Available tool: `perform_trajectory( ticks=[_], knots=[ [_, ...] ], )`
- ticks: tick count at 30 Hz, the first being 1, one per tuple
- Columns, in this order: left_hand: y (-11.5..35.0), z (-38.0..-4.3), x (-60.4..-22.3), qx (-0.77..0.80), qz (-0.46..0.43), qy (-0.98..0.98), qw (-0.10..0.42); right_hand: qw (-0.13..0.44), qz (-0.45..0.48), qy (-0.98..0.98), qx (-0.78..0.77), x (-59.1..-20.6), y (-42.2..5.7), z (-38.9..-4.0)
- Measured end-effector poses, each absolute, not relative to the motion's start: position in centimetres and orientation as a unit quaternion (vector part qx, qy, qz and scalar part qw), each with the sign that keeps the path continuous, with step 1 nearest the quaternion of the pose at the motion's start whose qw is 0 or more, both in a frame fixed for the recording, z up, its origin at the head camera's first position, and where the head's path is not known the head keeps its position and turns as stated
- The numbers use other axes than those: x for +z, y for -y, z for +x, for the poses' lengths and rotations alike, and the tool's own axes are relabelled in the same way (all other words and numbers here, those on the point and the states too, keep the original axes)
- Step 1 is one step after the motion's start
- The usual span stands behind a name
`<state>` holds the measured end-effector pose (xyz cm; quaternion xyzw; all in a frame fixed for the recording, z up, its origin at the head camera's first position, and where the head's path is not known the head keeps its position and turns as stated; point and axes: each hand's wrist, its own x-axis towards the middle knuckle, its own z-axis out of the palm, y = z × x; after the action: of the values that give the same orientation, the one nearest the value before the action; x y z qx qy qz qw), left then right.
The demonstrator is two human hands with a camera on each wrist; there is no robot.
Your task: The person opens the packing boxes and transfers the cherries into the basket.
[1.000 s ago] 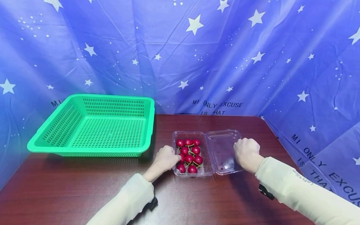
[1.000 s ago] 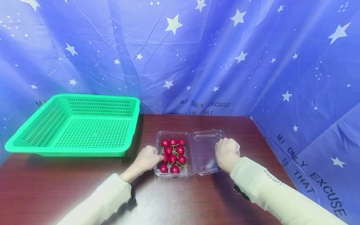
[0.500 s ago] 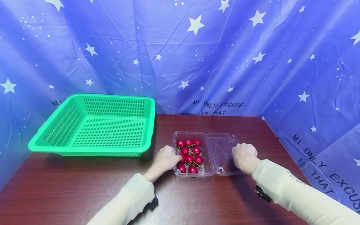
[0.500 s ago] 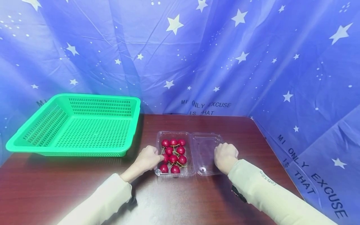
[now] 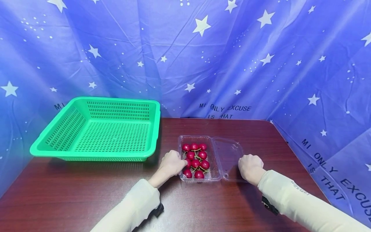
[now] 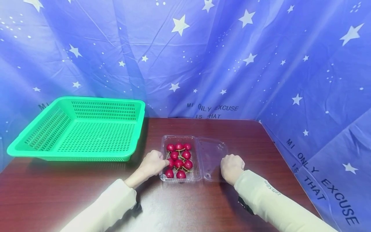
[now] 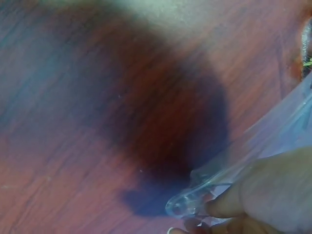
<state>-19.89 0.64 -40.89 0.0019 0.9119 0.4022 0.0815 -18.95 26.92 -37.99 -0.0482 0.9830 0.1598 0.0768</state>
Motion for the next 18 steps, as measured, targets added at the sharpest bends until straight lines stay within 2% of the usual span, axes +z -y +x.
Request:
perform_trajectory(
  ticks=[18],
  knots=[
    [-0.6,-19.8,-40.9,0.414,0.001,-0.907,0.080,0.022,-0.141,-0.970,0.197,-39.8,-28.5,-19.1]
  ],
)
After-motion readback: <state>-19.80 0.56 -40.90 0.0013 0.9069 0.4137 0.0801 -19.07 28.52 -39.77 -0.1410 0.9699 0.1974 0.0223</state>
